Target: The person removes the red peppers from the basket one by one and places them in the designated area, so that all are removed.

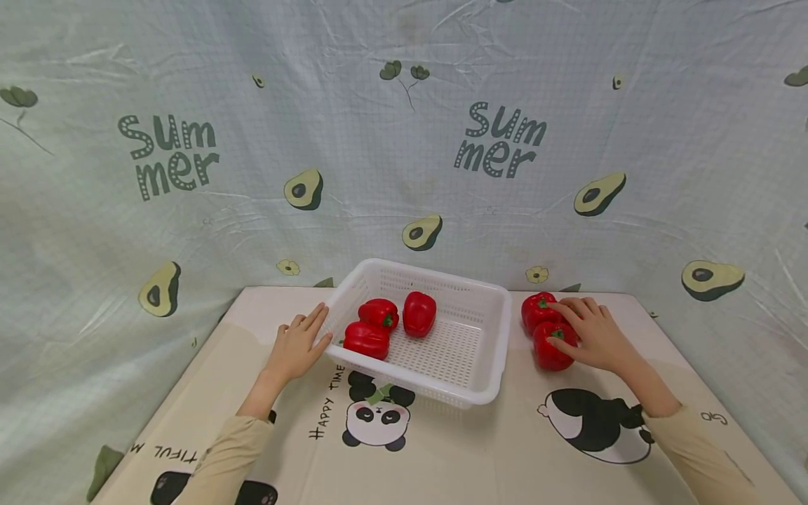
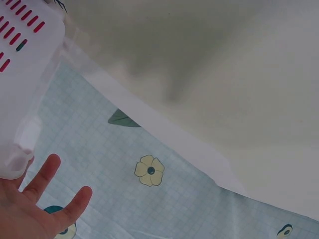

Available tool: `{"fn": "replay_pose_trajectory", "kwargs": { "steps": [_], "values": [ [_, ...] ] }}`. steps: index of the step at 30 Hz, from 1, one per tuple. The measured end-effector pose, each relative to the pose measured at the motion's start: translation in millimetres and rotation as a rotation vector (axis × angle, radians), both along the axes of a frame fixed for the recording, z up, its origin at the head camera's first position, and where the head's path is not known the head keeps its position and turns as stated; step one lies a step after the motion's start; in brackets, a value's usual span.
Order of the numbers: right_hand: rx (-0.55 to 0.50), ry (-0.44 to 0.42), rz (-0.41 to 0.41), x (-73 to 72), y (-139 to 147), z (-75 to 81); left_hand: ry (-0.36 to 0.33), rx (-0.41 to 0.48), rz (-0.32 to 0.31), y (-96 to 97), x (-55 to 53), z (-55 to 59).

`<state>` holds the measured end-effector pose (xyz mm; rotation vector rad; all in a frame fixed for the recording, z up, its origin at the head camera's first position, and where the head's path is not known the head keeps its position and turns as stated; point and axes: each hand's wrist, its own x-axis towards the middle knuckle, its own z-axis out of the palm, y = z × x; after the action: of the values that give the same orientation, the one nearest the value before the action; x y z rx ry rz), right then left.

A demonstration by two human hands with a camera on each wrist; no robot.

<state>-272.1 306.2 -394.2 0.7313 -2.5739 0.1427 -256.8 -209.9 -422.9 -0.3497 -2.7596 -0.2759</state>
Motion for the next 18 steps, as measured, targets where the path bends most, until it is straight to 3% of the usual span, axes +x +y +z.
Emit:
{"fn": "replay_pose_trajectory", "kwargs": {
  "steps": [7, 18],
  "values": [
    [-0.041, 0.061, 0.064, -0.8, -18.5, 19.7, 0.024, 0.000, -0.008, -0.7, -0.1, -1.9],
    [-0.070, -0.015, 0.068, -4.7, -49.9, 41.6, 0.014, -0.003, -0.003, -0.5, -0.2, -1.4]
  ]
}}
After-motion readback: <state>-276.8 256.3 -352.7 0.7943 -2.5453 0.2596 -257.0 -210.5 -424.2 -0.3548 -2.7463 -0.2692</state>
